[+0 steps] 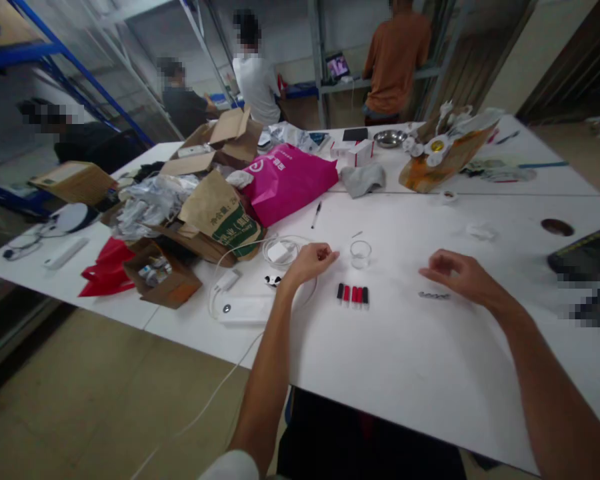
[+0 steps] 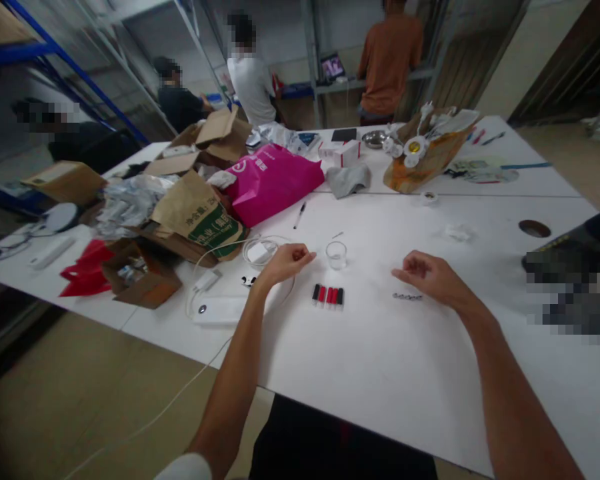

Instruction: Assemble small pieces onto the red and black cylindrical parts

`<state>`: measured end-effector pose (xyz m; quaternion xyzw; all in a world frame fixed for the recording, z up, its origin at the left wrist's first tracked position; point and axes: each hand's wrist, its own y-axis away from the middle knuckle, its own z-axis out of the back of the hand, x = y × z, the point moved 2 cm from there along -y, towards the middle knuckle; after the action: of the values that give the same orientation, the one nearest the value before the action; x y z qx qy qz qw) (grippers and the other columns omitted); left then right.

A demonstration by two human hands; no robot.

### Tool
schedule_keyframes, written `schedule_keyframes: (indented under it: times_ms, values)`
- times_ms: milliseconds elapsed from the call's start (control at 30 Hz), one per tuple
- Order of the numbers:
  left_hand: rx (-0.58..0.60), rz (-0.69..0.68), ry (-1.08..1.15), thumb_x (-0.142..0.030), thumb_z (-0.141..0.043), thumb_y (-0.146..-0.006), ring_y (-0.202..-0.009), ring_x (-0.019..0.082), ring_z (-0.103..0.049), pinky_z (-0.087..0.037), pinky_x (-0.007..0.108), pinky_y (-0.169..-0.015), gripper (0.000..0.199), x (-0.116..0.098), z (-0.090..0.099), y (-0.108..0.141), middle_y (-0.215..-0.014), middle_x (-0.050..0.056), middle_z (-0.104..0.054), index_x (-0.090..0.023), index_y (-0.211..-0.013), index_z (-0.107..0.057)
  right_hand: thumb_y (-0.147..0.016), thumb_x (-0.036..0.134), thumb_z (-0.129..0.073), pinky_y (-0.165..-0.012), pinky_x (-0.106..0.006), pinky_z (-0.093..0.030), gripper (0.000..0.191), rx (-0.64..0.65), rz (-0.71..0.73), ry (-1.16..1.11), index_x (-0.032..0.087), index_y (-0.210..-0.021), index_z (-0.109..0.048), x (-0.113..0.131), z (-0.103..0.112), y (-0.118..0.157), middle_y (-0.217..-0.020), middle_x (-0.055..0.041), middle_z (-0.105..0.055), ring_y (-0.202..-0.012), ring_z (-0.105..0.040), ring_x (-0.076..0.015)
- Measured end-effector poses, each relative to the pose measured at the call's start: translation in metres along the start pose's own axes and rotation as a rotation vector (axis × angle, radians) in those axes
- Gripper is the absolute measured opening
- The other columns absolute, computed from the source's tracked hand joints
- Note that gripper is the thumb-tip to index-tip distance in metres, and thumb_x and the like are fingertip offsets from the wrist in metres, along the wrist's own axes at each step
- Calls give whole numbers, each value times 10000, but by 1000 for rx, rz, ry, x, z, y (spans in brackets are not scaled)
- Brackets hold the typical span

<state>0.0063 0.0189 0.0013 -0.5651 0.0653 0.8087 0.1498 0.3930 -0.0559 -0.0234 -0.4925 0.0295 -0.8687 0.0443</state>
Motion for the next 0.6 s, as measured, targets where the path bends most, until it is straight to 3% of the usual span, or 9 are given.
schedule_keyframes:
  times_ms: [67,200,600]
  values:
    - [146,35,-157,-399,-886,-803,-525,128,-485,-301,251,-527,292,-2,7,8,-583,11,-623,-188,-671,-733,-732,739,-926,-741,-372,-566,500,140,29,162,276,-835,-769,5,1,6,-851,-50,-756,-789,-680,-240]
    - [282,82,-301,-346,-862,-781,-561,175,-604,-384,269,-555,196,-2,10,14,-633,39,-714,-203,-686,-768,-698,739,-938,-958,-501,-585,491,273,42,278,326,-938,-827,5,1,13,-1064,-79,-815,-1016,-741,-345]
    - [413,120,-383,-274,-809,-781,-579,179,-610,-396,286,-560,88,-9,2,21,-693,55,-742,-220,-717,-780,-834,796,-795,-942,-536,-570,437,309,101,247,360,-847,-821,-1,-2,11,-976,-77,-800,-967,-728,-347]
